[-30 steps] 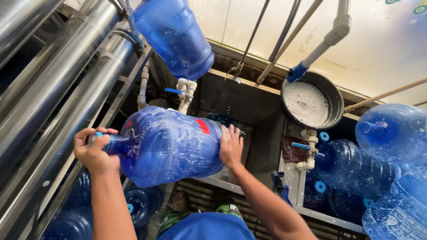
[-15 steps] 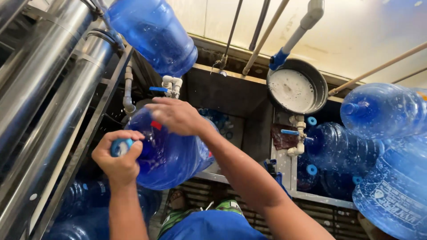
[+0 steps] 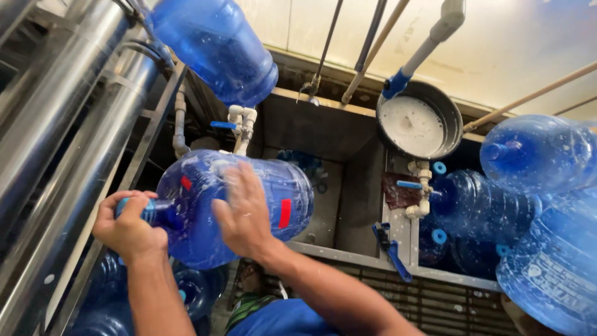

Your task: Washing and rinsing large plastic water jugs in a purification facility.

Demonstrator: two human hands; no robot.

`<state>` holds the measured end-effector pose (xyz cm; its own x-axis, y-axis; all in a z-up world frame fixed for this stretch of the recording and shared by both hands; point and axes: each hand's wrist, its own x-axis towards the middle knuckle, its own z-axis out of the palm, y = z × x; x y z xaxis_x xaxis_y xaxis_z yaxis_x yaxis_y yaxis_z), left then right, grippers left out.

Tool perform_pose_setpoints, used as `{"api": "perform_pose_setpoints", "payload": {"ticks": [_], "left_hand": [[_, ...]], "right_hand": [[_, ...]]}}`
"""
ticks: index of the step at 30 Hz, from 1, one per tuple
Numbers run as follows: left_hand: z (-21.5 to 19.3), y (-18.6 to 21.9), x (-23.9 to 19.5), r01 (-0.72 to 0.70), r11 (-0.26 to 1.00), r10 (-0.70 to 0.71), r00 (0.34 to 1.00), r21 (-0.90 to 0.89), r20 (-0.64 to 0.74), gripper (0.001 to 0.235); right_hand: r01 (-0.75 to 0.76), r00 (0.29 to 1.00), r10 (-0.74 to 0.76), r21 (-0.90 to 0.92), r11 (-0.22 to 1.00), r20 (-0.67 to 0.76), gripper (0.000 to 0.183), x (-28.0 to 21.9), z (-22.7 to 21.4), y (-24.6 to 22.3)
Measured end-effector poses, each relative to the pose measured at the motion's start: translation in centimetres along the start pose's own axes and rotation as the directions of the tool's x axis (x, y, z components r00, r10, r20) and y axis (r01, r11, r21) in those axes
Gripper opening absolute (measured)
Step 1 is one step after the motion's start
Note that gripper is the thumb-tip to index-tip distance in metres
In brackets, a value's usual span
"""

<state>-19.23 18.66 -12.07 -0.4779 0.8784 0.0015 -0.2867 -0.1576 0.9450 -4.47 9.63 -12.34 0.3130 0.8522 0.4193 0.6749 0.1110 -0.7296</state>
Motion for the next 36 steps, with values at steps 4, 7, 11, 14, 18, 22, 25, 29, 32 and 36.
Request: {"api": "perform_pose_setpoints", "payload": {"ticks": [4,7,11,14,18,22,25,29,32,36], "left_hand": [[1.2,2.8,-2.7,-0.103,0.994,0.108,0.917,-0.034,0.384,0.025],[0.9,1.5,-1.7,-0.222,0.962,0.273,0.744,-0.160,0.611,0.031],[-2.2,-0.8,2.6,-0.010,0.969,0.139,0.845,-0.246,0.516,0.035],[-2.1,-0.7,3.7,0.084,0.982,-0.045,0.974,-0.169,0.220,0.039],[0.8,-0.6,2.7,0.091,0.994,-0.104,0.968,-0.066,-0.230,0.041],[0.7,0.5,0.6,-0.029,0.988,0.039,0.997,0.152,-0.059,0.022],[2.0,3.6,-1.1,-0.081,0.996,0.070,0.961,0.030,0.269,0.008],[2.6,6.2,-1.4,-0.264,0.955,0.280,0.651,-0.135,0.706,0.009],[0.3,3.1,2.3,-0.138,0.973,0.225,0.749,-0.186,0.623,0.019],[-0.7,-1.0,6.9,-0.001,0.985,0.020,0.994,-0.173,0.105,0.045]], "right_hand": [[0.522,0.843,-0.446,-0.254,0.815,0.301,0.040,6.6,-3.6,-1.6],[0.657,0.734,-0.630,-0.035,0.753,0.254,0.027,10.1,-3.4,4.3],[-0.053,0.933,-0.027,0.210,0.976,0.358,0.054,4.5,-2.3,16.6],[-0.155,0.981,0.176,-0.202,0.967,0.087,0.057,-3.2,-0.9,20.4],[-0.213,0.953,0.159,-0.195,0.957,-0.260,0.060,-5.9,2.9,11.9],[-0.010,0.997,0.004,-0.080,0.997,-0.083,0.061,0.4,-0.2,-1.9],[0.547,0.834,-0.488,-0.259,0.796,0.258,0.037,6.6,-2.8,-2.9],[0.237,0.799,-0.298,0.182,0.954,0.522,0.045,10.8,-4.9,4.0],[-0.164,0.903,0.055,0.225,0.960,0.426,0.060,5.5,-4.0,12.8],[-0.344,0.937,0.338,-0.053,0.938,-0.093,0.059,-5.6,-1.2,19.4]]}}
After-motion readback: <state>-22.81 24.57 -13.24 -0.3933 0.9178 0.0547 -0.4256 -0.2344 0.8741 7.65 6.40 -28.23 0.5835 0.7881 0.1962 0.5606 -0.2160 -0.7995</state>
